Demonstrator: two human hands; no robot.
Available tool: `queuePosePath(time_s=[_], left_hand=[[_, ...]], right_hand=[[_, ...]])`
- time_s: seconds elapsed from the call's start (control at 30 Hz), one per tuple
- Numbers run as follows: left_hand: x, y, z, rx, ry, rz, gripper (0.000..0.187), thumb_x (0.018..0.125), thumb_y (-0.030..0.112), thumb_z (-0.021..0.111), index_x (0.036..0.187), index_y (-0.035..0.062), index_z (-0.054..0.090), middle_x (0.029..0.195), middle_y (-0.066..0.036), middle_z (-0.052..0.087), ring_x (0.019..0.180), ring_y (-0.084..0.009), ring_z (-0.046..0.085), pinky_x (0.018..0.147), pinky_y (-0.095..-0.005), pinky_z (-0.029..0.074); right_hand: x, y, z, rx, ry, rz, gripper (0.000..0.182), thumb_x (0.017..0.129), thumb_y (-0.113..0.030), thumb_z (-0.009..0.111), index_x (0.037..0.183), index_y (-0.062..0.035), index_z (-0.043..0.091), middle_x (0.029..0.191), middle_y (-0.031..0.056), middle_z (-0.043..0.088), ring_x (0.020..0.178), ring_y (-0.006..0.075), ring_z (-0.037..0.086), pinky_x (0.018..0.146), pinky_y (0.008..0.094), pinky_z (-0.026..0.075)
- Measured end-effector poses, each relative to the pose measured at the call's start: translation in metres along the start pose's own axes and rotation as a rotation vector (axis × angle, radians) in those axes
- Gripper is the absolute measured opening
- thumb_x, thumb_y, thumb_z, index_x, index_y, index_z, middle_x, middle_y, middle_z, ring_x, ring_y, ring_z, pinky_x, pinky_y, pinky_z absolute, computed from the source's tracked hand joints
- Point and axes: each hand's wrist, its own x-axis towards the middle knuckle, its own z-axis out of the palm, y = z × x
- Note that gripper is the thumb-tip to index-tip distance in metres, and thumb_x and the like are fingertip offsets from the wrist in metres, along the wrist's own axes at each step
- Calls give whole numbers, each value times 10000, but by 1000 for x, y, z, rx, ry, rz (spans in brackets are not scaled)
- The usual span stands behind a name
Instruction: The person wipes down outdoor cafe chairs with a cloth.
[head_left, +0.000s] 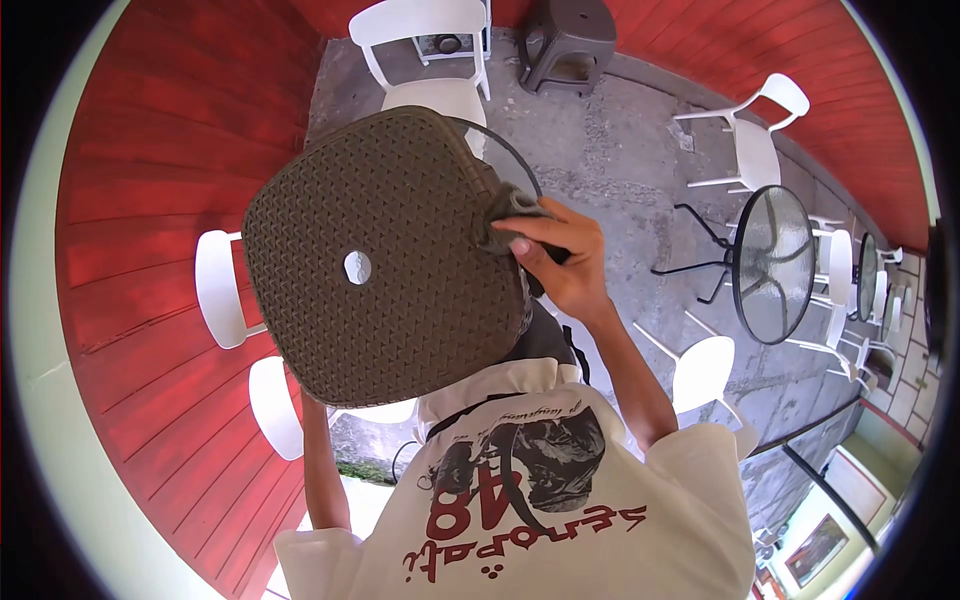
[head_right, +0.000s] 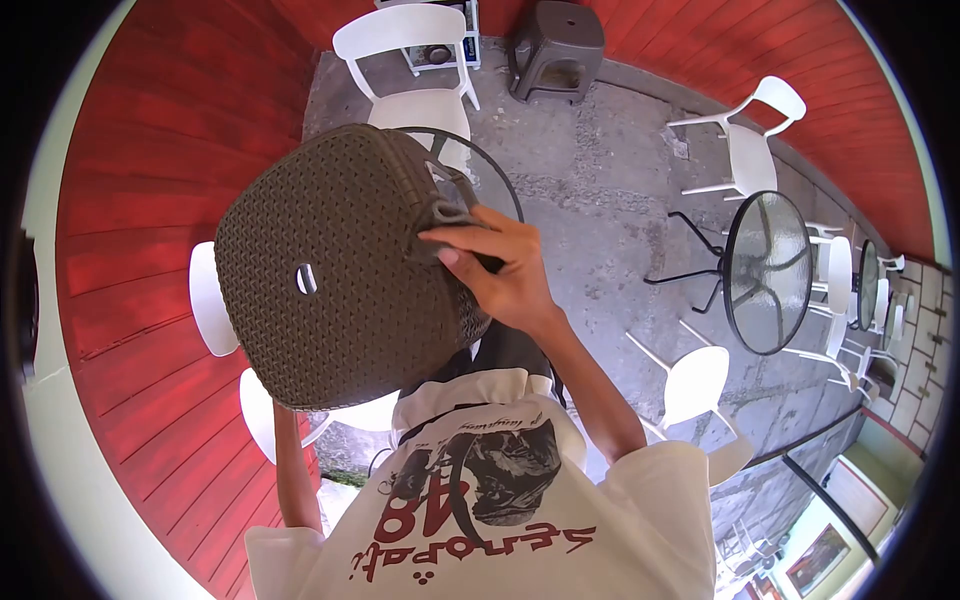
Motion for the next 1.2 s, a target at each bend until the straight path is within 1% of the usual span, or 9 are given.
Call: queuePosePath(time_s=[0.13, 0.43, 0.47, 0.57, 0.67, 0.8, 0.93, 1.03, 1.2], left_hand=[[-7, -3, 4, -32, 29, -10, 506, 1044, 278, 538, 1458, 10, 425, 1379, -126, 548, 1213, -205, 579, 1005, -370, 506], [-15, -6, 8, -56, 45, -22, 515, 1041, 274, 547, 1459, 2, 421, 1383, -127, 546, 1215, -202, 576, 1008, -368, 502], [-16, -6, 9, -57, 47, -23, 516, 1040, 274, 548, 1459, 1, 420, 1384, -127, 545, 1215, -202, 575, 1009, -367, 501], [-20, -5, 11, -66, 58, -25, 518, 1039, 273, 551, 1459, -1, 418, 1385, -128, 545, 1215, -201, 575, 1010, -367, 500], [-25, -8, 11, -81, 69, -27, 521, 1038, 271, 554, 1459, -3, 417, 1386, -128, 544, 1216, -200, 574, 1011, -366, 499], [-28, -10, 10, -95, 65, -32, 525, 1037, 270, 558, 1460, -7, 415, 1388, -129, 543, 1216, -199, 572, 1012, -365, 497], [-28, -12, 12, -108, 63, -32, 529, 1035, 268, 562, 1460, -10, 412, 1390, -129, 542, 1217, -198, 571, 1014, -364, 496], [-22, -15, 14, -123, 53, -28, 532, 1034, 267, 565, 1460, -12, 411, 1391, -130, 541, 1217, -197, 570, 1015, -364, 494], [-12, -19, 18, -139, 37, -14, 537, 1033, 264, 570, 1461, -16, 408, 1393, -130, 540, 1218, -195, 569, 1017, -362, 492]], right_hand=[[-18, -1, -18, 18, -175, 21, 242, 868, -170, 783, 1081, -55, 793, 699, 60, 531, 625, 163, 477, 566, 302, 346], [102, 32, 12, 67, -156, -8, 264, 920, -260, 756, 1073, -47, 780, 741, 64, 583, 664, 155, 509, 603, 300, 375], [106, 31, 9, 98, -196, 41, 273, 912, -260, 767, 1078, -45, 776, 739, 60, 592, 669, 155, 512, 613, 290, 381], [91, 36, -9, 26, -282, -8, 281, 898, -269, 780, 1052, -33, 779, 734, 57, 591, 671, 149, 504, 607, 293, 372], [68, 35, -12, 198, -236, 78, 308, 894, -300, 776, 1018, -19, 780, 721, 57, 575, 667, 149, 493, 596, 306, 353], [108, 47, -5, 116, -334, 26, 320, 907, -303, 768, 1014, -2, 775, 752, 47, 597, 676, 136, 500, 598, 304, 348], [158, 45, 6, 189, -471, 88, 299, 926, -279, 752, 1044, -5, 771, 854, 47, 648, 726, 117, 537, 627, 280, 380], [193, 49, 12, 210, -636, 29, 292, 925, -270, 755, 1041, -2, 770, 876, 51, 672, 747, 122, 558, 643, 272, 396], [249, 46, 37, 158, -1014, 59, 335, 924, -320, 731, 1055, -15, 774, 876, 62, 701, 760, 126, 580, 698, 272, 439]])
